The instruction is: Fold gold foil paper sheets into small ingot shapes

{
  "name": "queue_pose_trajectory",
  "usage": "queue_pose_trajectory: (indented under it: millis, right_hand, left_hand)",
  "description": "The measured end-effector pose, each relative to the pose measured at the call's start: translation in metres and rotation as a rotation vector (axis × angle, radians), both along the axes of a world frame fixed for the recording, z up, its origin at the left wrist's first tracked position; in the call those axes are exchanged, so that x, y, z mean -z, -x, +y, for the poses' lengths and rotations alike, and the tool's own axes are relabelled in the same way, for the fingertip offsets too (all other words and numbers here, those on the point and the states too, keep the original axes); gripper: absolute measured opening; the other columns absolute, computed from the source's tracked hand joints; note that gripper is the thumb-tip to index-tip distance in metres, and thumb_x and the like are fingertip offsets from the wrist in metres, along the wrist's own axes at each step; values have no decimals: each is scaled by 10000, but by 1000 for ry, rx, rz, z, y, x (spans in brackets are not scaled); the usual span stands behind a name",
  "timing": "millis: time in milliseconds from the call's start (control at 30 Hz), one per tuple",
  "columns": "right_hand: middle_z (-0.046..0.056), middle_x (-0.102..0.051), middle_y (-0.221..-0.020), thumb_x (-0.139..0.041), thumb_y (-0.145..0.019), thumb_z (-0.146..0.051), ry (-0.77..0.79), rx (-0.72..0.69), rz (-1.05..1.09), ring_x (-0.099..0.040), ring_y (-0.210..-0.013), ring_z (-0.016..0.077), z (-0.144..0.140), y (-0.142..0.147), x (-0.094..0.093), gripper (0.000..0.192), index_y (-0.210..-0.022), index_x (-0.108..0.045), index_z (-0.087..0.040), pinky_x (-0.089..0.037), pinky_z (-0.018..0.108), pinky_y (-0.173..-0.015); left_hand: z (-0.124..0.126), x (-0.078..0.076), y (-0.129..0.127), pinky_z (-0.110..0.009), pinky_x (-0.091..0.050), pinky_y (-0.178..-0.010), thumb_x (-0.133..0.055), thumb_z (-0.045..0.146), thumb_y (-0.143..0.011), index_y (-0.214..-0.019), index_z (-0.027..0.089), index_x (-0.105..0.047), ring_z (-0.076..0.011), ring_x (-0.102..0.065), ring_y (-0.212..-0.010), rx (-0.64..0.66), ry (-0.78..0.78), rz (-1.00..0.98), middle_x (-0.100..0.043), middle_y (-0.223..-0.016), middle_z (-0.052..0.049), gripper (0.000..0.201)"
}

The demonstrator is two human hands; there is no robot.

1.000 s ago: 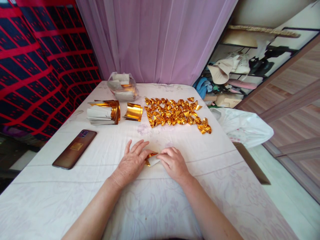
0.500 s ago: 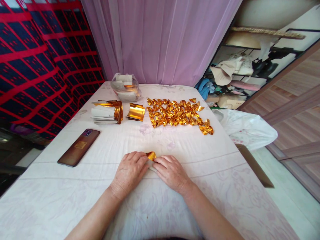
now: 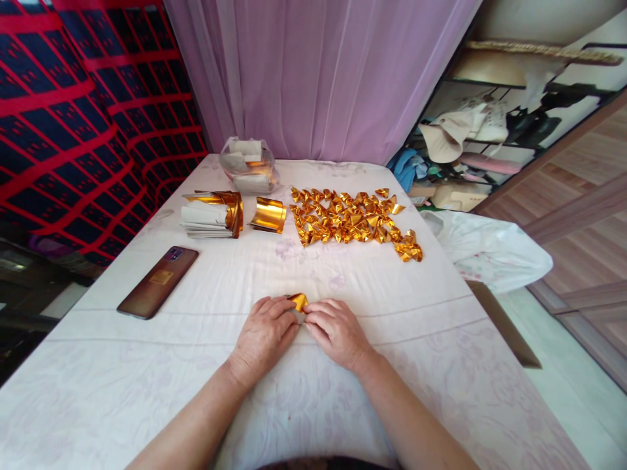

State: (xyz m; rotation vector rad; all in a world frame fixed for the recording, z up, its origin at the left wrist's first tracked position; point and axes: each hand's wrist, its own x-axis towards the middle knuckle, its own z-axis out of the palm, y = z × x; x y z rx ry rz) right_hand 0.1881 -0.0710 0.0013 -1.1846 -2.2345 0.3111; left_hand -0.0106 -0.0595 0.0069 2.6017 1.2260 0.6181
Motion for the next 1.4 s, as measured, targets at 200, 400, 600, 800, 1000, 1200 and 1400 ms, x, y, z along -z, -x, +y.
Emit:
queue_pose_trajectory:
  millis: [200,400,600,800,1000,1200,1400]
  right_hand:
    - [34,-704,-965,-604,-873,-147,58,73,41,-611,-924,203,1,4,6,100,-893,-656,-230,-469,368,-843]
    - [37,-695,-969,-609,-859,-148,89,100,49,-607,-920,209,2,4,9,96,-894,-639,-232,-458,372,-831]
    - [36,-695,-962,-599,-842,-125,94,94,83,-610,-916,205,3,3,11,124,-889,-636,-234,-458,366,-835]
    - [42,-689,-973,-576,-837,-121,88,61,113,-611,-923,198,4,0,11,139,-897,-636,-230,-462,354,-830]
    - [43,-684,-948,-595,-857,-126,68,60,97,-606,-902,198,4,0,12,101,-886,-631,-215,-458,353,-821]
    - [35,-681,-956,-599,-847,-111,96,80,108,-600,-912,200,3,2,12,118,-881,-624,-221,-449,357,-827]
    - [25,-681,-935,-601,-819,-86,114,121,99,-593,-906,196,3,6,12,143,-860,-621,-222,-440,351,-828]
  left_hand:
    - [1,-2,-7,-452,-474,-942,-577,250,-893,-855,213,-684,-237,-617,-1027,-44,36,-57,-691,-1069,-64,119]
    - [1,5,-9,-430,-495,-925,-582,202,-880,-937,199,-647,-236,-608,-1036,-60,46,-107,-672,-1086,-73,87]
    - [3,6,-10,-414,-502,-906,-581,177,-875,-897,193,-637,-230,-608,-1009,-54,55,-114,-673,-1043,-71,62]
    - [3,7,-9,-405,-504,-895,-586,174,-874,-887,188,-635,-224,-609,-993,-48,54,-120,-674,-1030,-67,52]
    - [3,9,-9,-417,-511,-892,-632,255,-871,-941,184,-635,-230,-612,-988,-53,25,-148,-670,-1027,-69,100]
    - [2,10,-9,-412,-509,-883,-625,222,-874,-938,184,-623,-229,-607,-982,-62,39,-136,-666,-1033,-69,75]
    - [3,12,-9,-416,-513,-873,-586,238,-893,-931,195,-626,-229,-610,-972,-71,36,-130,-670,-1026,-69,70]
